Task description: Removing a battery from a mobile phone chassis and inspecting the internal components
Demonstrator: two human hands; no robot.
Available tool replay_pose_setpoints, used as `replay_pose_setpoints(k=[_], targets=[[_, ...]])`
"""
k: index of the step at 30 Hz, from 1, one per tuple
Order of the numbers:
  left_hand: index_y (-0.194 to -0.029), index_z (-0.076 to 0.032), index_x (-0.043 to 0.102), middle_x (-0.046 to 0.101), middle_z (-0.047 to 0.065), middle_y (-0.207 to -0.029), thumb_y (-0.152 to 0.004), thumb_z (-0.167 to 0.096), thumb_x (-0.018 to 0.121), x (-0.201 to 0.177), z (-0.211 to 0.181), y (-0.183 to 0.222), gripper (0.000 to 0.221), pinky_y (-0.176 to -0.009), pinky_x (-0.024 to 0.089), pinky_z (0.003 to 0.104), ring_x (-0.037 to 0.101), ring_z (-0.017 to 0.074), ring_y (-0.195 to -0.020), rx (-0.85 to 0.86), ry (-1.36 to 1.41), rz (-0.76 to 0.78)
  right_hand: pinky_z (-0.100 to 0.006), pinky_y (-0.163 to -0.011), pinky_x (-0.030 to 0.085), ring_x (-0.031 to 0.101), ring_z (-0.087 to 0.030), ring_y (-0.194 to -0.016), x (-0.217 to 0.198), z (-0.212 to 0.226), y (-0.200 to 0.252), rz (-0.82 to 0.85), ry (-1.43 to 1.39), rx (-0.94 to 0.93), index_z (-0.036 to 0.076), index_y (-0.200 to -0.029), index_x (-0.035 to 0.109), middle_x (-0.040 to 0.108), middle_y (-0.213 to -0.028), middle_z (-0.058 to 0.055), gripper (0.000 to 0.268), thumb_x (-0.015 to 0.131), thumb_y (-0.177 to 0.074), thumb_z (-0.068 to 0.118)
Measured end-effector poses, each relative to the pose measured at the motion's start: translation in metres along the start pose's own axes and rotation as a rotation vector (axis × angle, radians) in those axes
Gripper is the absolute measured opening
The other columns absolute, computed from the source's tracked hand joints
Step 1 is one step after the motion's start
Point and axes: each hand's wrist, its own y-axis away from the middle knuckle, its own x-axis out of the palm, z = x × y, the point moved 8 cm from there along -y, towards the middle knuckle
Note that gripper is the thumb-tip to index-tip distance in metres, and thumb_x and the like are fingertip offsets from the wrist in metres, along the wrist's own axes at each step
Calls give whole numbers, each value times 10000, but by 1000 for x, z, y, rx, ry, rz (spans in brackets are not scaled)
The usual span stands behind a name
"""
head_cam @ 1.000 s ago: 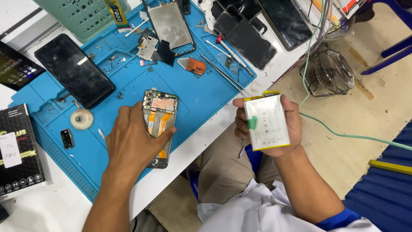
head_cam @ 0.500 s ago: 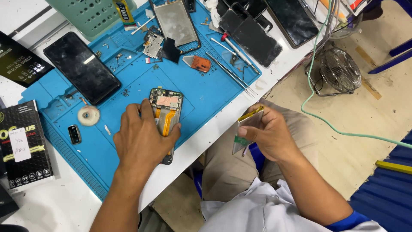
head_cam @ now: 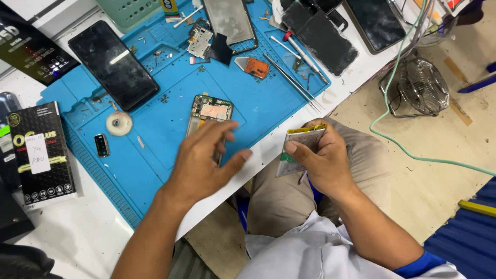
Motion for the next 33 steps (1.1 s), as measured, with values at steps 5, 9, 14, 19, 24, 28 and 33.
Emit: replay_pose_setpoints(k=[5,9,14,19,24,28,33], targets=[[-1163,-13,664,717,183,-878,-867,-377,789,35,-3,5,486,-550,561,405,729,353,-719,17,211,74,-387,-844,601,718,-207,-872,42,8,4,135,-350,37,14,-1160,603,694,-960,-104,174,595,-986,25],[-900,-57,664,638,128,-601,-891,-204,764,38,14,10,178,-460,474,334,637,276,-519,-107,254,41,-362,-795,592,667,-169,-858,45,27,0,226,17,-127,-43,-1139,676,698,-889,-118,187,662,-957,-4],[-798,-64,635,567,74,-481,-857,-174,776,34,11,7,188,-390,380,274,543,181,-413,-161,239,-6,-308,-696,556,595,-128,-761,48,29,2,167,146,-215,-57,-1110,701,681,-792,-128,176,711,-948,12],[-775,-83,632,523,54,-442,-845,-214,782,37,18,12,212,-361,351,274,532,198,-376,-194,187,-78,-289,-609,522,586,-118,-681,45,30,0,111,243,-292,-48,-1054,719,690,-741,-138,137,743,-937,19],[-801,-47,649,567,125,-470,-918,-179,726,45,19,13,193,-390,380,276,588,241,-409,-162,226,-58,-261,-691,548,619,-115,-751,29,8,-6,186,66,-128,-65,-1130,708,697,-791,-124,230,735,-905,-23],[-814,-39,672,620,123,-516,-919,-214,737,45,10,9,214,-419,402,255,614,204,-446,-175,335,3,-304,-744,576,625,-133,-801,24,12,-12,230,25,-61,-97,-1129,704,713,-860,-152,305,785,-838,-50],[-851,-63,701,683,35,-644,-970,-197,709,47,-12,1,180,-548,463,235,539,77,-666,-244,748,157,-303,-742,601,653,-131,-758,42,32,-7,300,-374,37,-117,-1037,712,715,-826,-137,168,715,-872,-89]])
